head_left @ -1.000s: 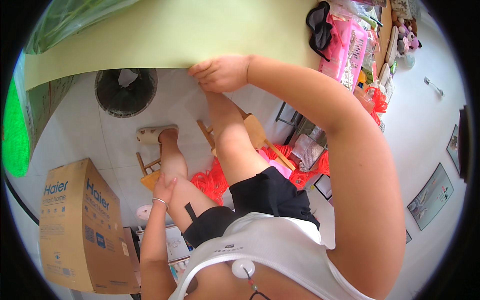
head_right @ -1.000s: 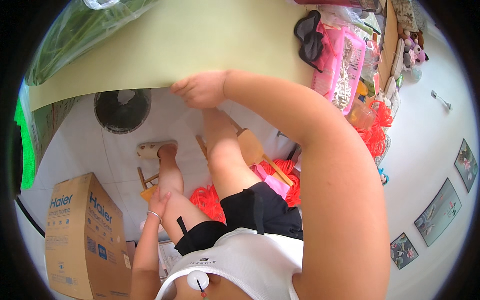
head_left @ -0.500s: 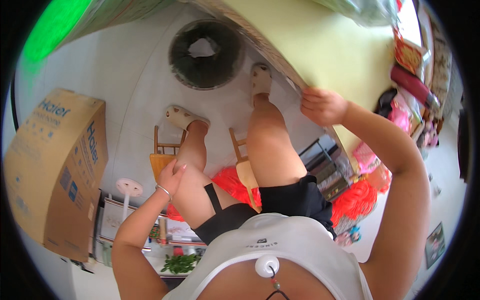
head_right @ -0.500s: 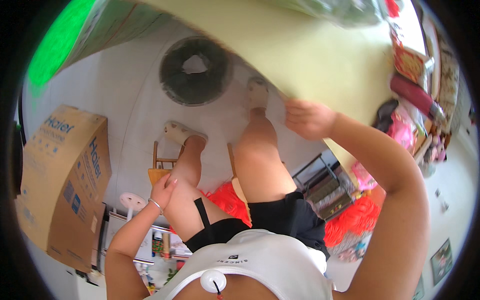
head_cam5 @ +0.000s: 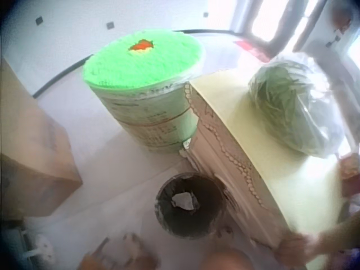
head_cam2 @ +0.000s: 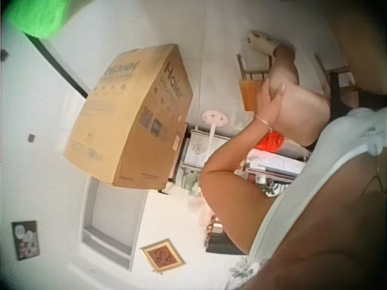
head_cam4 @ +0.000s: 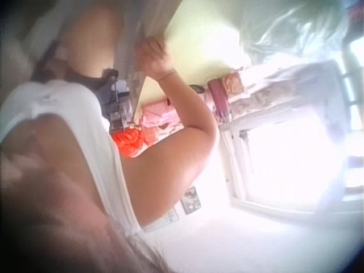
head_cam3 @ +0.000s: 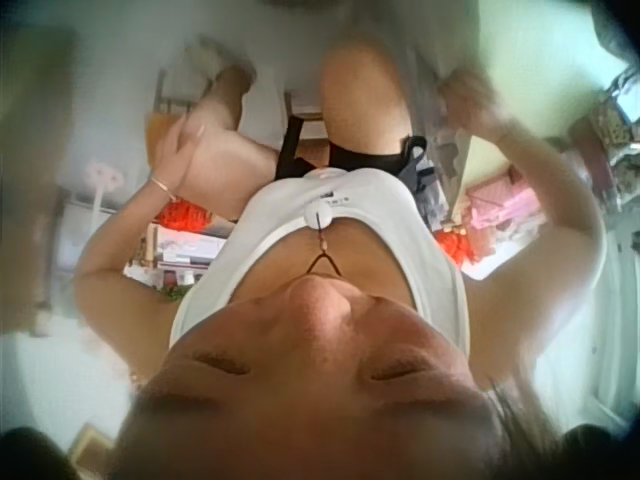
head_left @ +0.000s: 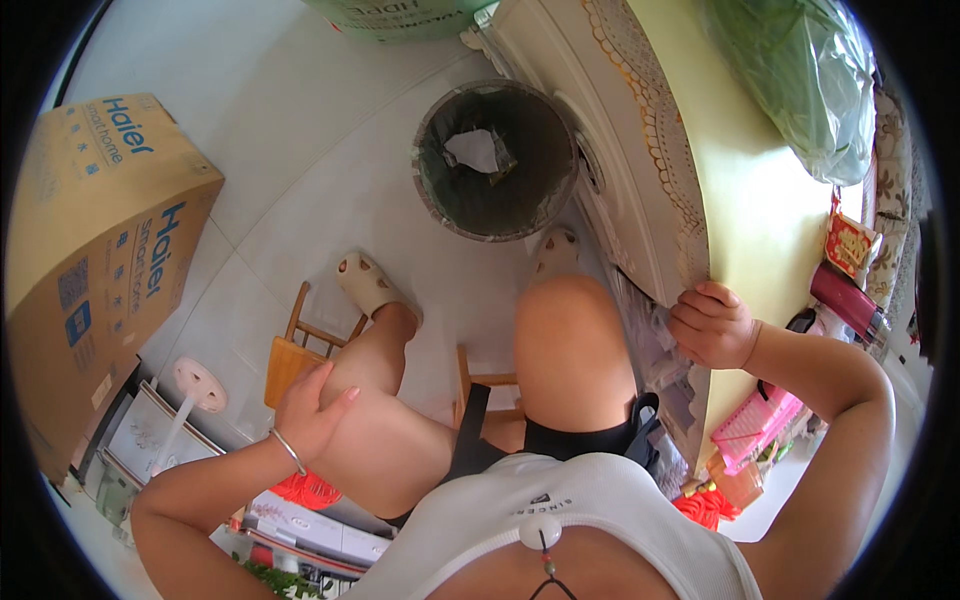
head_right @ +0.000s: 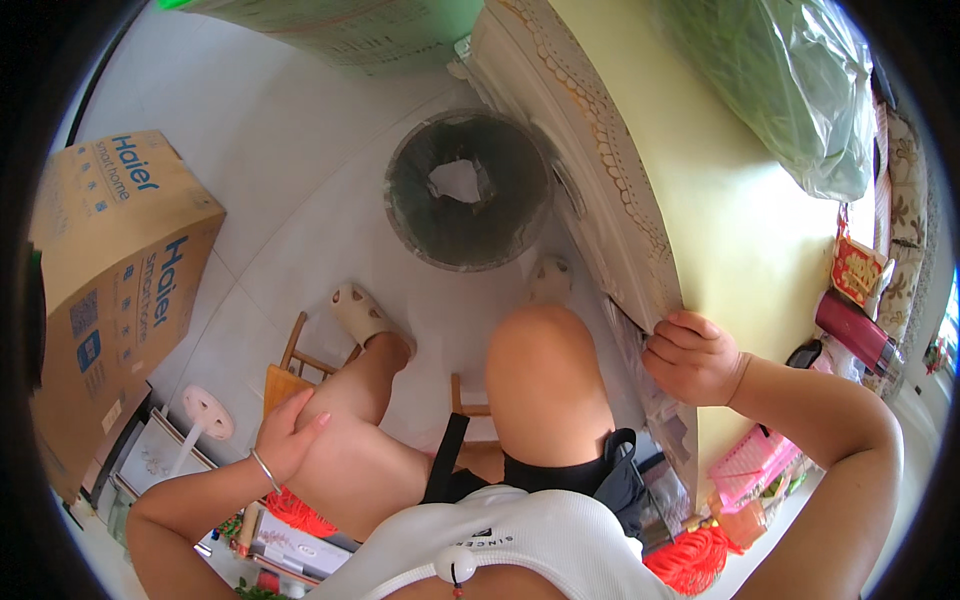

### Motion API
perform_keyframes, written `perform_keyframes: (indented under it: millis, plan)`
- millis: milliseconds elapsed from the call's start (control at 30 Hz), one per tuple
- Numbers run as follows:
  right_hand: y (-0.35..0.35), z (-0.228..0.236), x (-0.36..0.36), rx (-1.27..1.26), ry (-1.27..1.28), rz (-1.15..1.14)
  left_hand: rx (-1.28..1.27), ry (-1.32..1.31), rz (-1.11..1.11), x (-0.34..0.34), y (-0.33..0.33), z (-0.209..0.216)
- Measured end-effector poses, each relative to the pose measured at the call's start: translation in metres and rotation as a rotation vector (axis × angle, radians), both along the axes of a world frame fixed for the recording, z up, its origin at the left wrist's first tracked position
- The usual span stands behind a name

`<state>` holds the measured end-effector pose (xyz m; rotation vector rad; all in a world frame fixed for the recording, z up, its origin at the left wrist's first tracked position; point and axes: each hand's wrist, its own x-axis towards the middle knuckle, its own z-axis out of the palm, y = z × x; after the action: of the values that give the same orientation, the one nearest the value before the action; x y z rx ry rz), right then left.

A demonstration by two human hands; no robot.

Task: The person places small white components into a green and red circular base by hand and taps them into place using a wooden mallet.

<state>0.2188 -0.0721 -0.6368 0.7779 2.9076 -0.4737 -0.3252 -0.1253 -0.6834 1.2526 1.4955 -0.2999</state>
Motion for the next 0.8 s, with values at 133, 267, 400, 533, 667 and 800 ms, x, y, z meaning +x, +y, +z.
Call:
perform_keyframes:
  millis: [133,267,400,533,667,800]
  plan:
    - [-0.009,-0.003,0.004,0.0,-0.011,-0.007,0.074,0.026,0.013,0.008,-0.019,0.011]
    - [-0.021,-0.006,0.006,0.033,0.025,-0.07,0.149,0.042,0.018,0.013,-0.038,0.005]
    - [-0.021,-0.008,0.001,0.111,0.065,-0.115,0.083,0.016,0.257,0.012,-0.056,0.024]
    - [-0.028,-0.011,0.0,0.234,0.073,-0.132,-0.076,-0.137,0.592,-0.003,-0.056,0.023]
    - [-0.029,-0.016,-0.003,0.279,0.055,-0.144,0.432,-0.459,1.105,-0.07,-0.094,-0.058]
    - [-0.032,-0.022,-0.015,0.304,0.001,-0.12,0.427,0.671,0.373,-0.095,-0.202,-0.127]
